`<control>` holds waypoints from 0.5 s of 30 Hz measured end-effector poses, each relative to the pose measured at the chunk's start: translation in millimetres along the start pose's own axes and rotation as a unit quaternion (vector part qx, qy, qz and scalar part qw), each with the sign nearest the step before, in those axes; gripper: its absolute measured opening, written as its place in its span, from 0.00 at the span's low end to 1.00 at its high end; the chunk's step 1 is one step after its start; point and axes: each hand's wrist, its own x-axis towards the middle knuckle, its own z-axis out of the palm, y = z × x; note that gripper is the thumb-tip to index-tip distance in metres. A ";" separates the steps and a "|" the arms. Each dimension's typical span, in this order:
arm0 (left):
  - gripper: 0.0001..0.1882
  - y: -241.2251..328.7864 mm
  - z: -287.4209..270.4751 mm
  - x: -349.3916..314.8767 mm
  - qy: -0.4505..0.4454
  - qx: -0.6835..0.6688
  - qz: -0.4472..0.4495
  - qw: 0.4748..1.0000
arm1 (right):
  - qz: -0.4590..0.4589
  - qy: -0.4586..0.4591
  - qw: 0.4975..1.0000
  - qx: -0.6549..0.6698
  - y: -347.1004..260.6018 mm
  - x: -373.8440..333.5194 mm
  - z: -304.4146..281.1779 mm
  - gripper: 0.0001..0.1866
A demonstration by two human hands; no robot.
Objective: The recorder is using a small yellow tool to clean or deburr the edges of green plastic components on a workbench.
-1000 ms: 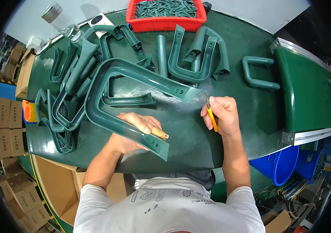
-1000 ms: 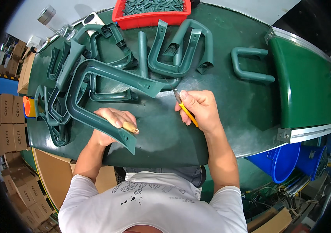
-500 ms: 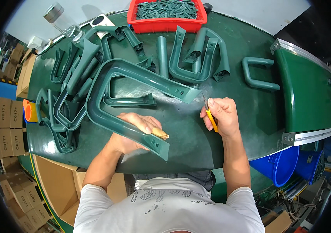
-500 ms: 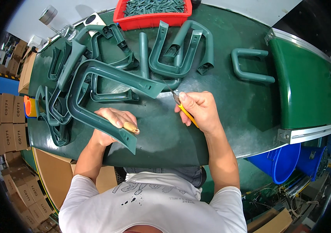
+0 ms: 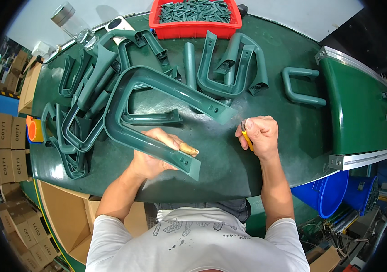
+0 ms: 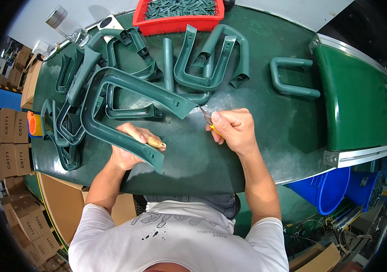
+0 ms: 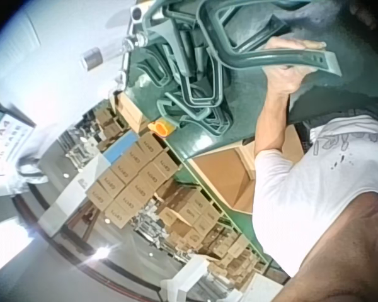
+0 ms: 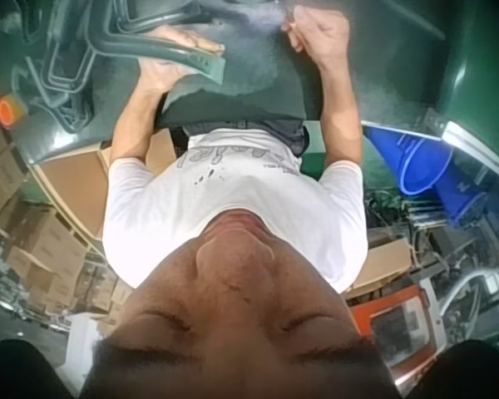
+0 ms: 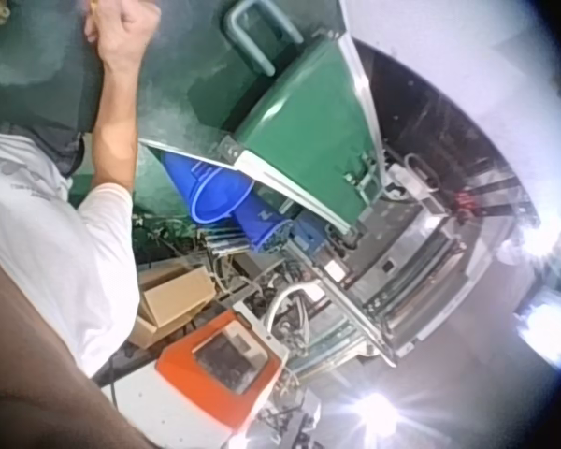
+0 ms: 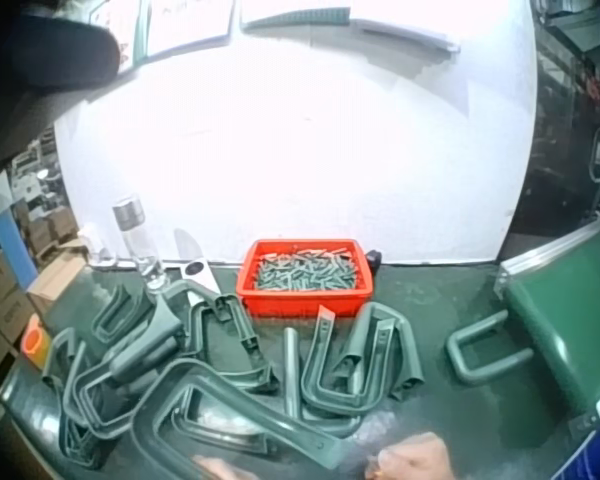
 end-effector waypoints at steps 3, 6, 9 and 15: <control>0.24 -1.3 3.0 -1.6 0.014 -0.009 -0.014 1.000 | -0.023 -0.019 1.000 -0.006 1.8 2.2 -8.7 0.23; 0.26 -2.7 6.5 -0.1 0.077 -0.013 0.007 0.997 | -0.094 -0.091 0.990 0.044 6.4 4.0 -9.8 0.21; 0.27 4.9 -11.7 4.3 0.150 -0.022 -0.001 0.988 | -0.113 -0.112 0.984 0.077 10.7 1.4 -5.4 0.20; 0.25 -2.3 -5.3 -0.6 0.071 -0.026 0.009 0.997 | 0.018 0.038 0.999 0.026 11.7 0.9 -0.1 0.21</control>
